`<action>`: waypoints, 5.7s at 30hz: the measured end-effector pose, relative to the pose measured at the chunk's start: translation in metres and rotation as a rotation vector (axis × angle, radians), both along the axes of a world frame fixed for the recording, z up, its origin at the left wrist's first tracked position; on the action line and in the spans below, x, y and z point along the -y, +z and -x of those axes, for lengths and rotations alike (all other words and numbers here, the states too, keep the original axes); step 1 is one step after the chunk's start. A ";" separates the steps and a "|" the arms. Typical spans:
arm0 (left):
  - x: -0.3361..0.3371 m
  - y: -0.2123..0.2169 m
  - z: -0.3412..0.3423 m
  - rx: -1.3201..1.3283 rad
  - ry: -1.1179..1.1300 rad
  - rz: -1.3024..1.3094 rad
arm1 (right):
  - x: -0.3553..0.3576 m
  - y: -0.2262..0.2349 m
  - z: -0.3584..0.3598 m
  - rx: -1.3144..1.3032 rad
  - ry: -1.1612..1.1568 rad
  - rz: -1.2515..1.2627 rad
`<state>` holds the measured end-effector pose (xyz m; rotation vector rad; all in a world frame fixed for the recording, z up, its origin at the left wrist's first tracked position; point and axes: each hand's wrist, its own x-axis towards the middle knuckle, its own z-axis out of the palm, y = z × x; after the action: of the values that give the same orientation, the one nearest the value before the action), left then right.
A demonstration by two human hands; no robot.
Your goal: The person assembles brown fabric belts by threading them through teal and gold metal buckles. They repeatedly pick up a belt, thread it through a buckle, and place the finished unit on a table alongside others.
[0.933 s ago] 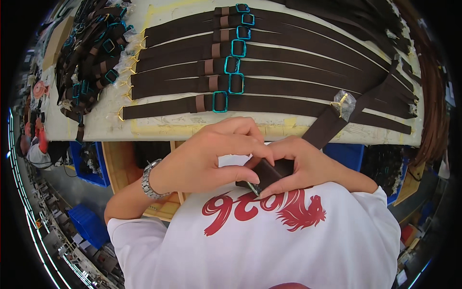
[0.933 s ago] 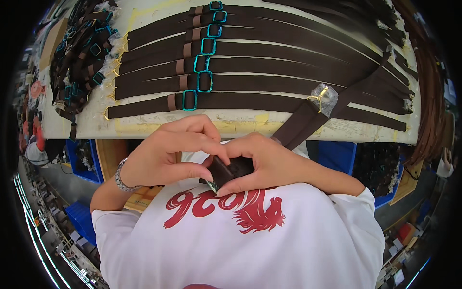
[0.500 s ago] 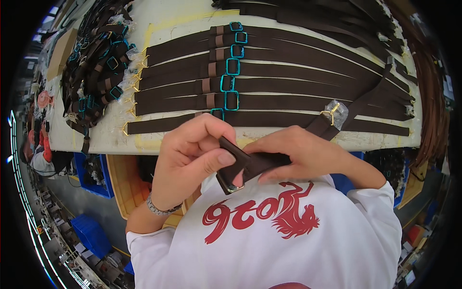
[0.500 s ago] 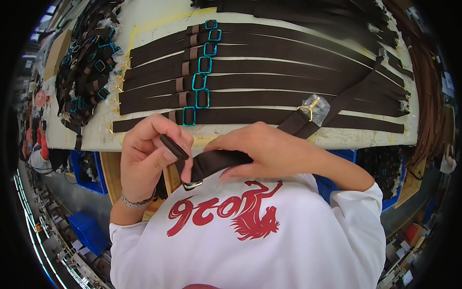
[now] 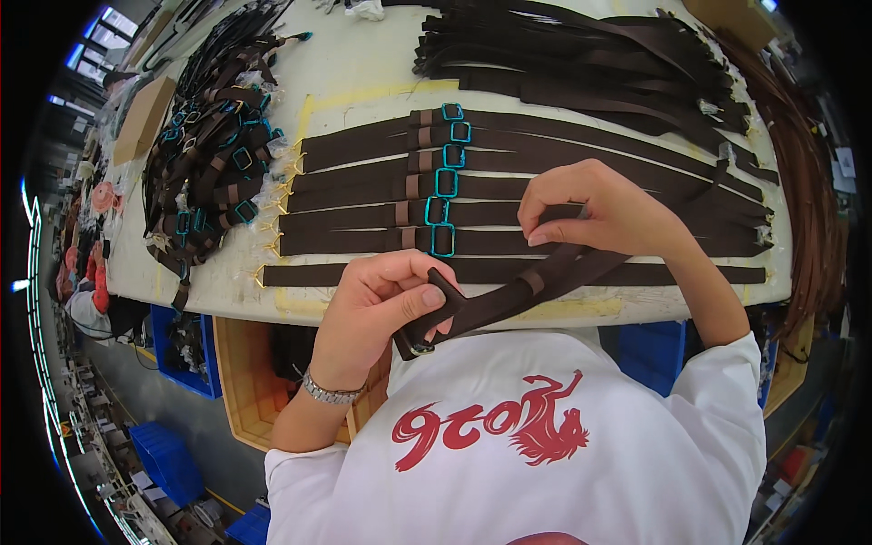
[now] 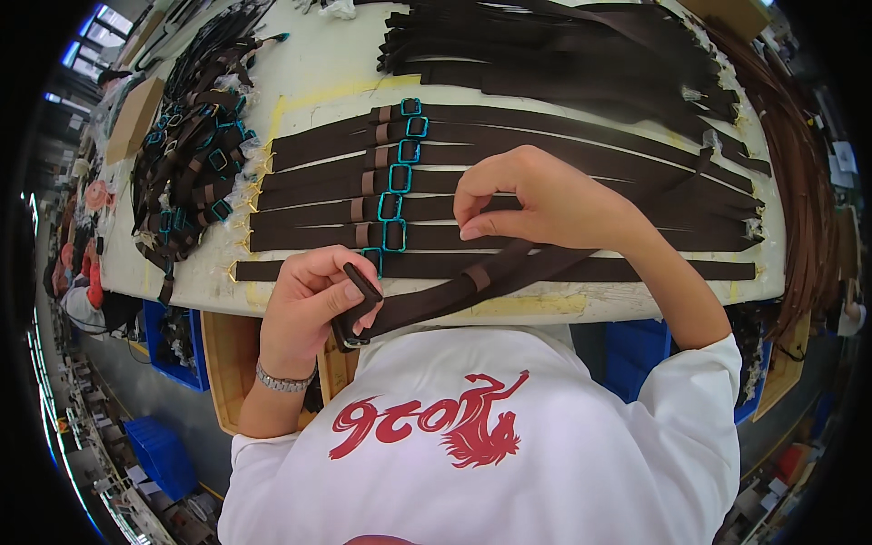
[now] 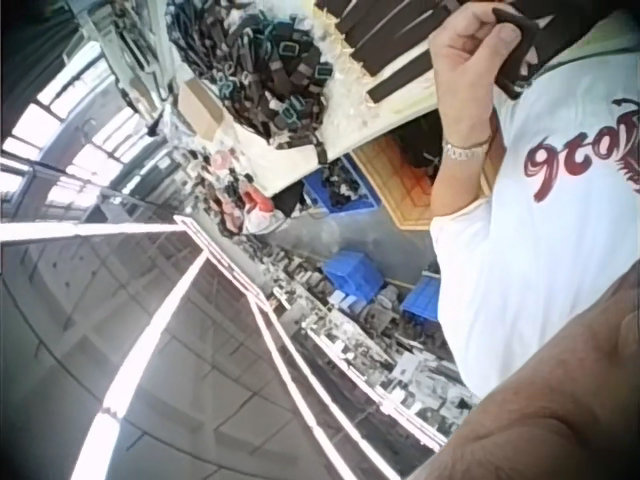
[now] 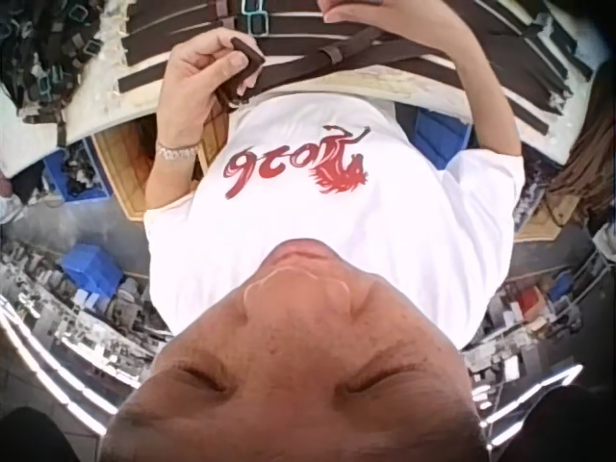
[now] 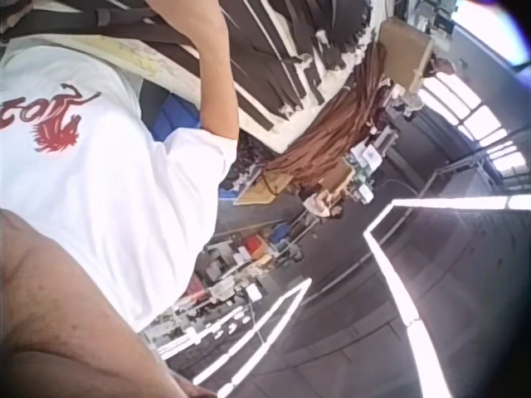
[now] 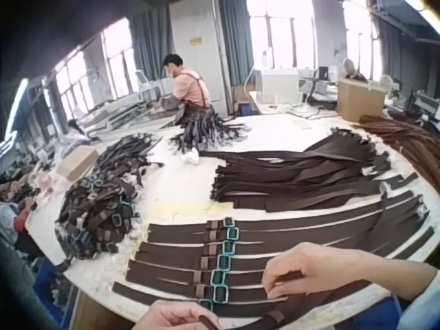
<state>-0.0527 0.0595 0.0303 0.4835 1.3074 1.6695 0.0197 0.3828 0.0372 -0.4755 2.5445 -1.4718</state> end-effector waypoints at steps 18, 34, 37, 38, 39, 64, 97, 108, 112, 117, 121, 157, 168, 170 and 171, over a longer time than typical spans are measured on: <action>-0.027 -0.010 -0.024 0.069 0.455 -0.369 | 0.043 -0.034 -0.083 -0.391 -0.275 -0.650; -0.026 -0.001 -0.041 -0.006 0.214 -0.267 | 0.046 -0.035 -0.059 -0.314 -0.750 0.180; -0.032 0.003 -0.048 -0.091 0.224 -0.174 | 0.056 -0.051 -0.051 0.006 -0.730 0.972; -0.035 0.004 -0.050 -0.139 0.232 -0.148 | 0.059 -0.054 -0.049 0.159 -0.687 1.272; -0.038 0.004 -0.051 -0.165 0.228 -0.141 | 0.064 -0.053 -0.049 0.284 -0.649 1.397; -0.047 -0.030 -0.023 -0.142 0.209 0.033 | 0.096 -0.050 -0.043 0.417 -0.310 1.242; -0.053 -0.041 -0.045 -0.295 0.252 0.087 | 0.114 -0.054 -0.041 0.340 -0.417 1.210; -0.041 -0.060 -0.023 -1.496 0.297 0.106 | 0.128 -0.062 -0.047 0.426 -0.416 1.243; -0.053 -0.070 -0.022 -1.498 0.448 0.102 | 0.138 -0.069 -0.043 0.371 -0.456 1.266; -0.043 -0.046 -0.029 -1.352 0.262 0.292 | 0.130 -0.068 -0.043 0.316 -0.423 1.092; -0.015 0.004 -0.011 -1.553 0.107 0.359 | 0.120 -0.066 -0.044 0.295 -0.282 0.966; -0.003 0.011 0.027 -1.197 -0.188 -0.085 | 0.097 -0.023 -0.065 -0.056 -0.191 0.382; 0.063 0.022 0.040 -0.978 -0.203 0.260 | 0.045 -0.018 -0.080 -0.048 0.136 0.515; 0.063 0.017 0.036 -0.907 -0.278 0.336 | 0.055 -0.016 -0.083 0.034 0.183 0.438; 0.062 0.015 0.032 -0.872 -0.314 0.374 | 0.061 -0.018 -0.083 -0.027 0.168 0.383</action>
<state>-0.0848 -0.0023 0.0453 1.1908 1.9776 0.9161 0.1028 0.3223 0.0195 -0.7443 2.1759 -1.8995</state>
